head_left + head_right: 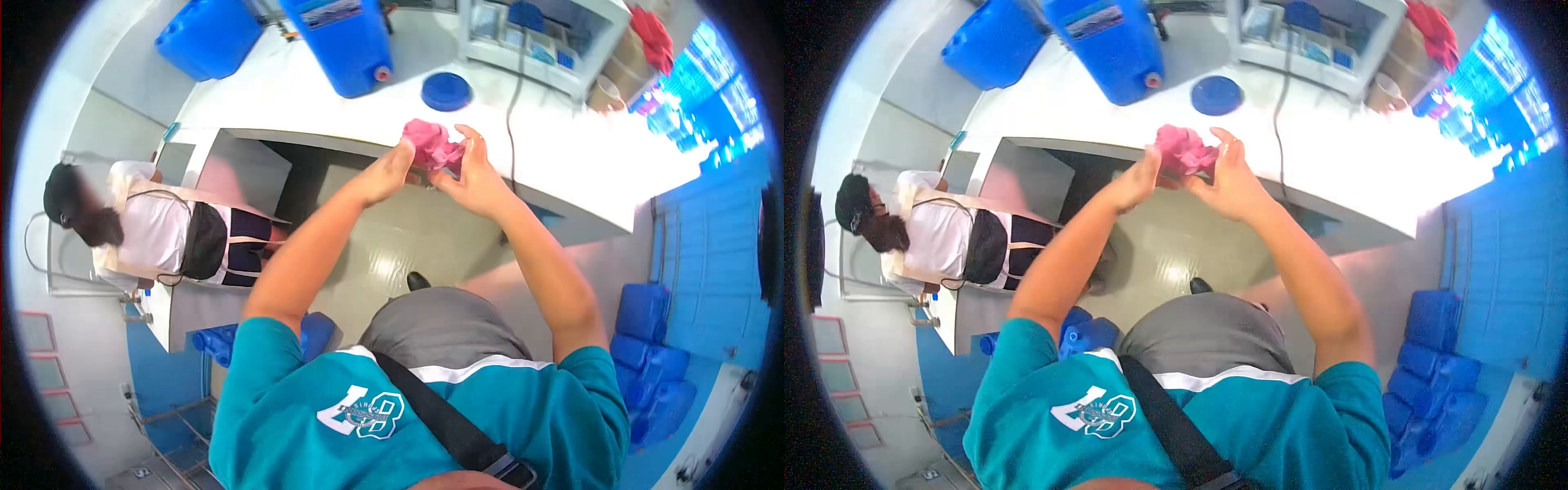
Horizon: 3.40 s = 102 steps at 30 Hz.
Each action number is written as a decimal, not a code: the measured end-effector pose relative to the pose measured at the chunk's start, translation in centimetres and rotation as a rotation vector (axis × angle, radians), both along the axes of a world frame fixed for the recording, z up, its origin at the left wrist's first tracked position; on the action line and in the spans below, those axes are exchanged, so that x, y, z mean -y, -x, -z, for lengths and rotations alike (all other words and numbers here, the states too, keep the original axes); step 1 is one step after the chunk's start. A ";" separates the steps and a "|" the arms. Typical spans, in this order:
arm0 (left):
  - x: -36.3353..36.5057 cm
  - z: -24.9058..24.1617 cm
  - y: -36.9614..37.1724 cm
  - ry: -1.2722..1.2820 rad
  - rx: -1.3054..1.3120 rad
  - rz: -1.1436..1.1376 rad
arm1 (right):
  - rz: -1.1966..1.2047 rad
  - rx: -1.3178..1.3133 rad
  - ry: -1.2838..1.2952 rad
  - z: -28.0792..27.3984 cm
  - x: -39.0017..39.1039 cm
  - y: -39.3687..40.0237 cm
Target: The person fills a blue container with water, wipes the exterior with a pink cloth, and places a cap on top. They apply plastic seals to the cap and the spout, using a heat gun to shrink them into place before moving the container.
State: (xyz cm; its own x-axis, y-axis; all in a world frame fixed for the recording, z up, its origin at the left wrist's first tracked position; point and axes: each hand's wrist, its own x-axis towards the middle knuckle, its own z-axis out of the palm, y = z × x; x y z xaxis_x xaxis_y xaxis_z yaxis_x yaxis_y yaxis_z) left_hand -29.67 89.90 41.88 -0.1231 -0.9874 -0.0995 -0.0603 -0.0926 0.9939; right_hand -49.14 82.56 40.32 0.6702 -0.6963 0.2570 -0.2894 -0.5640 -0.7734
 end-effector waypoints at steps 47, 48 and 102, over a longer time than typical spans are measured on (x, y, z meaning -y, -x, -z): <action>8.4 -19.0 -16.7 0.569 0.650 -0.533 | -0.542 -0.057 0.014 -15.5 22.9 -7.2; 7.9 -18.4 -18.0 0.458 0.489 -0.523 | -0.553 -0.224 -0.080 -15.5 22.9 -7.2; 10.4 -8.1 -12.7 -0.248 -0.068 -0.157 | -0.379 -0.133 -1.036 -11.5 14.7 -11.7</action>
State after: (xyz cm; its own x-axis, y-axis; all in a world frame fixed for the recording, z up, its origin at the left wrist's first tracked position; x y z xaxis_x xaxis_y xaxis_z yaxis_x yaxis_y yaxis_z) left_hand -17.01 79.47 49.98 0.0142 -0.9415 -0.3368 0.0394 -0.3361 0.9410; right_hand -37.45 67.85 51.84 0.8643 -0.2769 -0.4199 -0.3503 0.2677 -0.8976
